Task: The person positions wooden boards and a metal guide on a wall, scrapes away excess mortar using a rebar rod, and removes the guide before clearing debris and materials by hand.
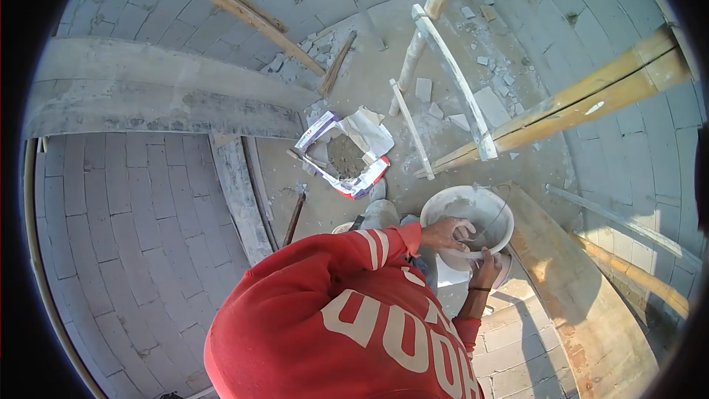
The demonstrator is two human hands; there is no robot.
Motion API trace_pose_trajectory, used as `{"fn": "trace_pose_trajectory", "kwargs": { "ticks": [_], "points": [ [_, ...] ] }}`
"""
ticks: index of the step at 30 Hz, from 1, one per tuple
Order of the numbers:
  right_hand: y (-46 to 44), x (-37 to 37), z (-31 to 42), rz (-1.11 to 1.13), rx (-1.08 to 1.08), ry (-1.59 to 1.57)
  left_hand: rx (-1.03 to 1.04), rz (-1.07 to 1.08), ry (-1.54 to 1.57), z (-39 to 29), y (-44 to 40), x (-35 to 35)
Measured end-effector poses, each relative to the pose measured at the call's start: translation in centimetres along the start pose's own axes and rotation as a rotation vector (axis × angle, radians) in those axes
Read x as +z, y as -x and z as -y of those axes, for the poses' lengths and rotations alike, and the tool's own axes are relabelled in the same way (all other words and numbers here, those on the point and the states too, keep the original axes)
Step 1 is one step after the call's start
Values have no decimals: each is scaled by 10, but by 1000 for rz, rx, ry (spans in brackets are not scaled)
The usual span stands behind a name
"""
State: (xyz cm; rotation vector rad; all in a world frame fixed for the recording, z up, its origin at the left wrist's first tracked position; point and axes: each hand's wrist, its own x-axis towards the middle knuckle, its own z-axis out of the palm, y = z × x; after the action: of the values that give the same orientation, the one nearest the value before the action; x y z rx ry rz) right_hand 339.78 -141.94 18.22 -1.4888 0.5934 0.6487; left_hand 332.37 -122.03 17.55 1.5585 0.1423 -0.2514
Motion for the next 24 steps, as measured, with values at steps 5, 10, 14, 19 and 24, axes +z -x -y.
{"fn": "trace_pose_trajectory", "kwargs": {
  "ticks": [5,10,14,19,24],
  "points": [
    [28,65,-34,174,-79,377,-139,-180,946,-43,34,-76],
    [36,135,-65,260,-125,408,-305,-418,1203,-17,104,-156],
    [31,177,-77,266,-61,456,-374,-830,1341,-4,180,-211],
    [-12,201,-105,271,-187,667,-307,-1146,1343,29,240,-255],
    [-36,214,-118,233,-177,840,-153,-1327,1136,62,284,-301]
  ]
}}
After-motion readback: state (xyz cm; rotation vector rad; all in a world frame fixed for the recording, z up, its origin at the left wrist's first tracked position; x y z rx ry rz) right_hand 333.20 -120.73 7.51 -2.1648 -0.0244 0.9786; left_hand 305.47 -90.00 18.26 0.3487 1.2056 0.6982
